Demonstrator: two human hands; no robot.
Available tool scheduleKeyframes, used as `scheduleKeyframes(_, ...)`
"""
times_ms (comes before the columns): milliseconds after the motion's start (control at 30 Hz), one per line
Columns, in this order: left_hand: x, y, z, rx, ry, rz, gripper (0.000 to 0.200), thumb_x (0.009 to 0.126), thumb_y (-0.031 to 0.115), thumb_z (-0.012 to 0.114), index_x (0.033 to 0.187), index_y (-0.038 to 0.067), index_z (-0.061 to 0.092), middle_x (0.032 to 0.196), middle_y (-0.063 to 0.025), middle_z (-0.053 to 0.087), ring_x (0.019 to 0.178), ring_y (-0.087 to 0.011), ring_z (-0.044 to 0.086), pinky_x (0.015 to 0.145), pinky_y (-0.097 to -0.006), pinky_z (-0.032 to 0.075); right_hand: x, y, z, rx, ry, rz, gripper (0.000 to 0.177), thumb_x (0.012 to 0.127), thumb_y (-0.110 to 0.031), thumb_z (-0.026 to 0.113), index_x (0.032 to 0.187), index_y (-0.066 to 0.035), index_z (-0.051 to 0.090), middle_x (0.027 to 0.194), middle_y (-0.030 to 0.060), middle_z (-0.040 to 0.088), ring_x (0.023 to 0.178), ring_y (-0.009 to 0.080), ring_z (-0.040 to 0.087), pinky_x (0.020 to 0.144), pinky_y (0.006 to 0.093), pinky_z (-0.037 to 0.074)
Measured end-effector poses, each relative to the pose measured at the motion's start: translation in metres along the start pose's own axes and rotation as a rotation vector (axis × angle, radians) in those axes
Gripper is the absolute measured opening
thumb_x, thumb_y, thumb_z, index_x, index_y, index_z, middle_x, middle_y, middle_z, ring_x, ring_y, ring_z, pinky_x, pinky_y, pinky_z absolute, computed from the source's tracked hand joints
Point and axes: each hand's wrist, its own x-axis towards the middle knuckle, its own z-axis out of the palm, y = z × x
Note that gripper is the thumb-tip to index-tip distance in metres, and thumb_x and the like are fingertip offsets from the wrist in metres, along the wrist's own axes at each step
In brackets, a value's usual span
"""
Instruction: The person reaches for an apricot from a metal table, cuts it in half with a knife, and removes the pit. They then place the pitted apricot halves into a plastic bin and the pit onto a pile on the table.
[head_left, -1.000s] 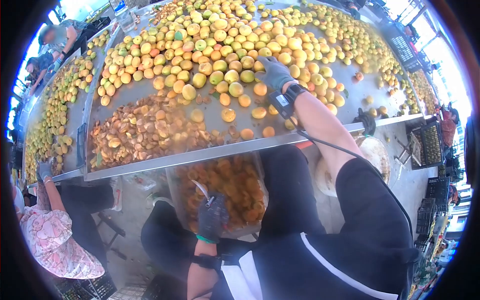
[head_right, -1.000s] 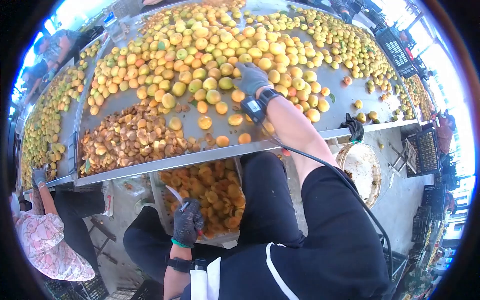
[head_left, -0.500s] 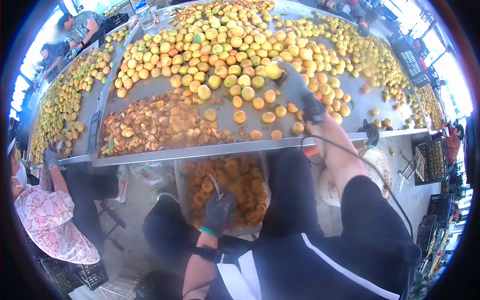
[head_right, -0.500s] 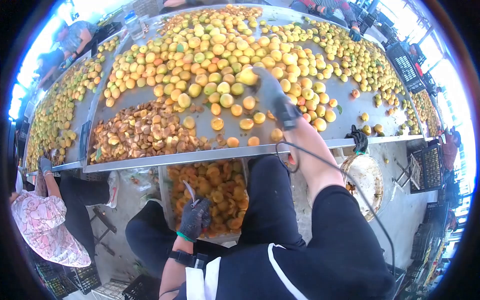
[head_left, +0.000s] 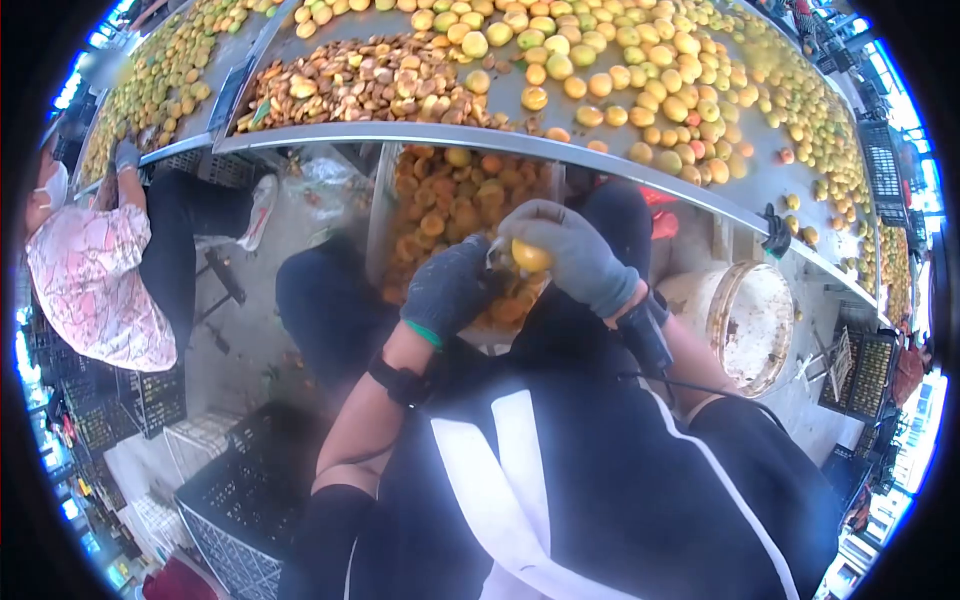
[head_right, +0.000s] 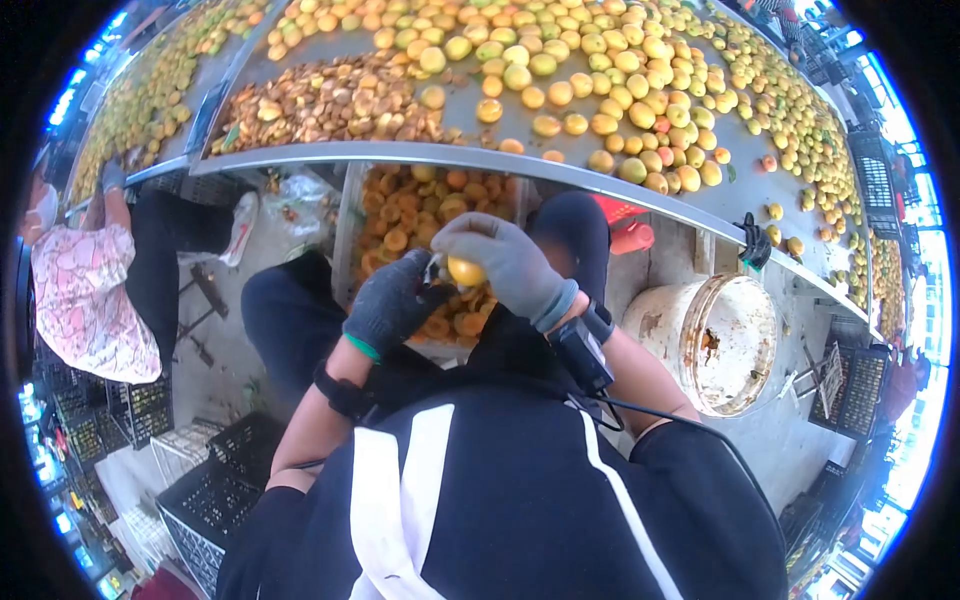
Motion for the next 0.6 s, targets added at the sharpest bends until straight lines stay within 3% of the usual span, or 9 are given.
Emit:
scheduleKeyframes(67,-0.007,0.008,-0.009,-0.114,-0.065,0.060,0.022,0.091,0.023,0.064,0.105,0.007,0.059,0.080,-0.0128,0.064,0.060,-0.0278,0.061,0.057,-0.0368,0.050,-0.013,0.000,-0.002,0.033,-0.011,-0.026,0.024,0.098,-0.021,0.050,0.113,-0.003,0.057,0.096,0.0109,0.066,0.086,0.0194,0.066,0.072,0.0295,0.053)
scheduleKeyframes(133,-0.016,0.030,-0.036,-1.165,-0.417,-0.580,0.026,0.094,0.023,0.061,0.114,0.008,0.055,0.079,-0.0096,0.062,0.052,-0.0181,0.057,0.047,-0.0267,0.045,-0.017,0.010,-0.008,0.289,-0.049,0.063,0.028,0.097,-0.024,0.052,0.115,-0.004,0.058,0.099,0.0090,0.066,0.086,0.0206,0.066,0.067,0.0275,0.053)
scheduleKeyframes(167,-0.019,0.041,-0.053,-1.287,-0.461,-0.670,0.028,0.095,0.022,0.060,0.118,0.009,0.052,0.074,-0.0047,0.058,0.046,-0.0097,0.051,0.040,-0.0179,0.036,-0.017,0.016,-0.011,0.290,-0.051,0.063,0.028,0.097,-0.024,0.052,0.115,-0.004,0.058,0.099,0.0090,0.066,0.086,0.0206,0.066,0.067,0.0275,0.053)
scheduleKeyframes(267,-0.027,0.031,-0.048,-1.231,-0.459,-0.591,0.026,0.095,0.020,0.058,0.118,0.009,0.052,0.073,-0.0045,0.058,0.042,-0.0096,0.048,0.036,-0.0175,0.033,-0.016,0.026,-0.009,0.444,-0.074,0.097,0.031,0.098,-0.028,0.047,0.117,-0.006,0.058,0.099,0.0096,0.066,0.089,0.0225,0.066,0.067,0.0294,0.053)
scheduleKeyframes(300,-0.029,0.029,-0.043,-1.231,-0.457,-0.589,0.026,0.095,0.020,0.058,0.118,0.009,0.052,0.073,-0.0045,0.058,0.042,-0.0096,0.048,0.036,-0.0175,0.033,-0.016,0.025,0.001,0.650,-0.011,0.125,0.032,0.099,-0.030,0.045,0.117,-0.007,0.058,0.098,0.0100,0.065,0.091,0.0230,0.065,0.068,0.0305,0.052)
scheduleKeyframes(333,-0.032,0.027,-0.038,-1.212,-0.359,-0.541,0.027,0.095,0.020,0.058,0.119,0.009,0.052,0.075,-0.0053,0.058,0.047,-0.0109,0.051,0.041,-0.0190,0.036,-0.017,0.024,0.006,0.856,0.054,0.153,0.034,0.099,-0.032,0.044,0.118,-0.008,0.058,0.097,0.0103,0.065,0.093,0.0236,0.065,0.069,0.0316,0.052)
scheduleKeyframes(400,-0.040,0.027,-0.030,-1.189,-0.263,-0.495,0.028,0.096,0.020,0.058,0.120,0.009,0.052,0.078,-0.0060,0.059,0.052,-0.0121,0.054,0.045,-0.0206,0.040,-0.015,0.042,-0.009,0.905,0.062,0.159,0.038,0.100,-0.038,0.042,0.120,-0.009,0.057,0.098,0.0106,0.065,0.096,0.0253,0.064,0.073,0.0342,0.053)
scheduleKeyframes(467,-0.045,0.031,-0.026,-0.457,-0.028,-0.089,0.030,0.095,0.019,0.059,0.122,0.008,0.051,0.089,-0.0116,0.062,0.072,-0.0218,0.064,0.062,-0.0290,0.050,-0.014,0.049,-0.015,0.889,-0.023,0.149,0.041,0.101,-0.042,0.041,0.120,-0.009,0.056,0.104,0.0102,0.064,0.098,0.0261,0.064,0.074,0.0328,0.053)
scheduleKeyframes(600,-0.055,0.043,-0.026,-0.345,-0.003,-0.081,0.033,0.094,0.018,0.061,0.122,0.006,0.050,0.101,-0.0167,0.062,0.093,-0.0301,0.064,0.078,-0.0366,0.050,-0.029,0.041,0.003,0.791,0.102,0.165,0.043,0.101,-0.045,0.042,0.119,-0.009,0.056,0.108,0.0101,0.062,0.096,0.0251,0.063,0.073,0.0302,0.053)
